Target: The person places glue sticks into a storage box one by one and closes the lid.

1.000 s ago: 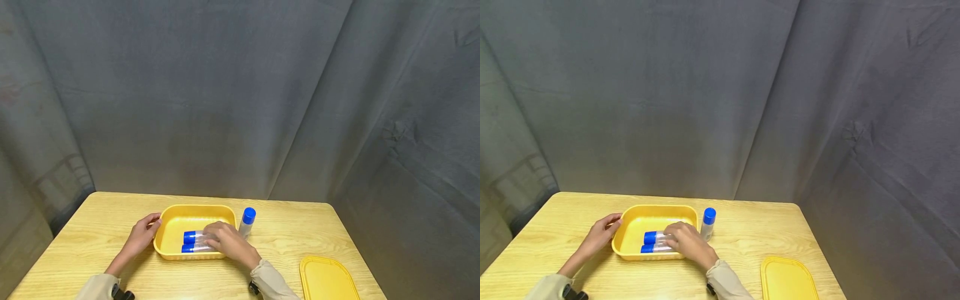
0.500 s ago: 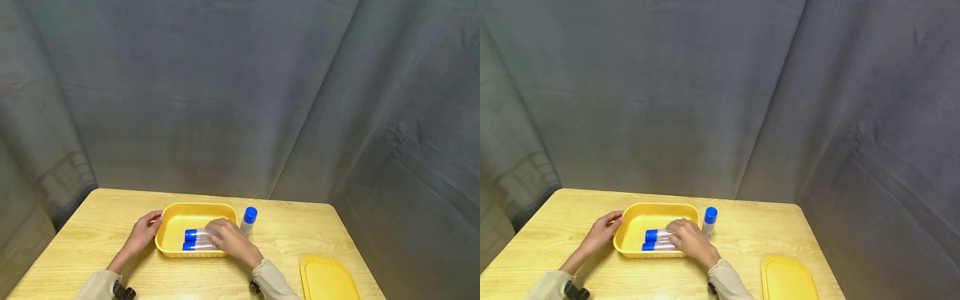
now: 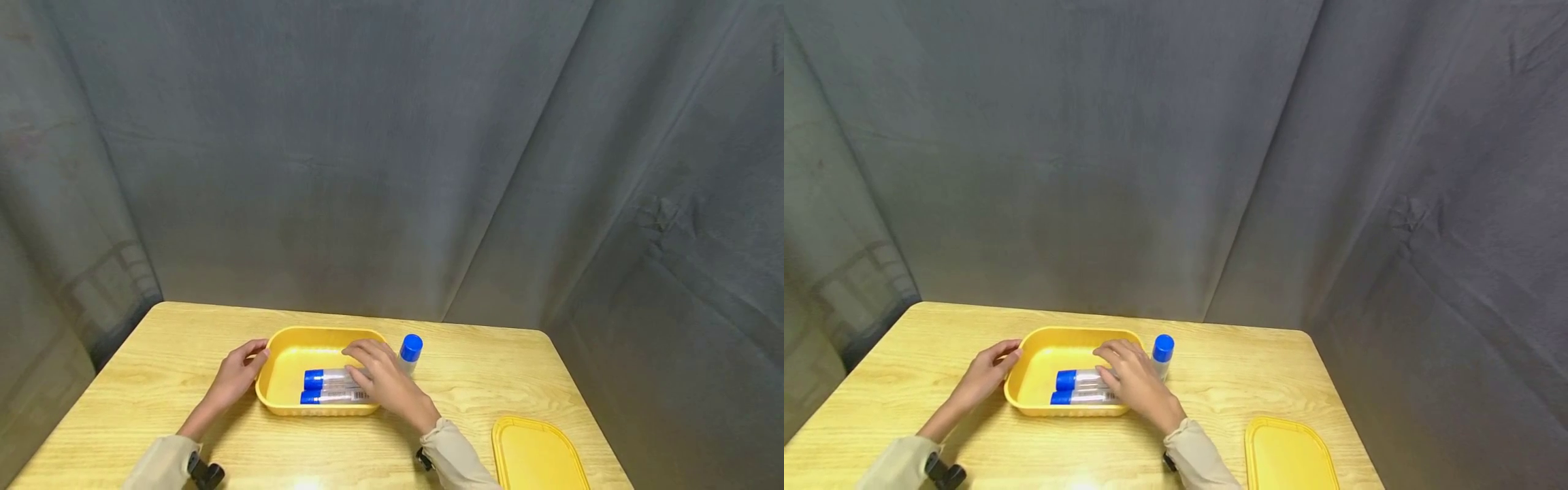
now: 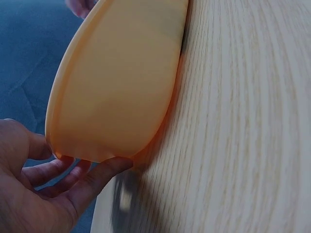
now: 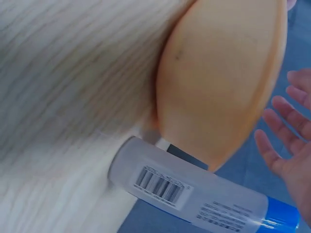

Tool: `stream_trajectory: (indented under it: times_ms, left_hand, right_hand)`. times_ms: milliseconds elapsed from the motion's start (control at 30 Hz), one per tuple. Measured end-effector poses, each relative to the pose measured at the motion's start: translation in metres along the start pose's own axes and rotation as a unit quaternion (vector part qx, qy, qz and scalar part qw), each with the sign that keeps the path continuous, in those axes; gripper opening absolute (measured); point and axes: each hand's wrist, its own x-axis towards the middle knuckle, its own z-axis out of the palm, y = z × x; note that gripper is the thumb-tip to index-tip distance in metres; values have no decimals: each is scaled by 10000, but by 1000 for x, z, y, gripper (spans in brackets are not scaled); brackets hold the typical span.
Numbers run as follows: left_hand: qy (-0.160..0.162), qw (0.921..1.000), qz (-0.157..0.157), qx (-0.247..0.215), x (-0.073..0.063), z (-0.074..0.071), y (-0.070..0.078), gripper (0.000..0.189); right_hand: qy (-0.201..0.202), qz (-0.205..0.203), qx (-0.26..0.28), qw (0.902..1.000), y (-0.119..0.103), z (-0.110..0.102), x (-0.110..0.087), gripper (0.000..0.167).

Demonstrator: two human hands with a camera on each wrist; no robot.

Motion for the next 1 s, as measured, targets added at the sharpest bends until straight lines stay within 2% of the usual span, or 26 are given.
stream_trajectory:
  times_ms: [367, 633, 833, 1000]
  left_hand:
    - [-64, 10000, -6, 37, -2, -3, -2, 47]
    - [-76, 9999, -33, -64, -1, -4, -2, 46]
    - [-59, 9999, -83, -16, -2, -6, -3, 46]
    - [-28, 9999, -84, 57, -2, -5, -3, 46]
  right_hand:
    - [491, -495, -448, 9966, 2, -11, 2, 28]
    - [485, -253, -606, 9967, 13, -25, 7, 32]
    - [709, -99, -350, 9968, 18, -36, 3, 29]
    - [900, 117, -207, 9957, 26, -45, -2, 34]
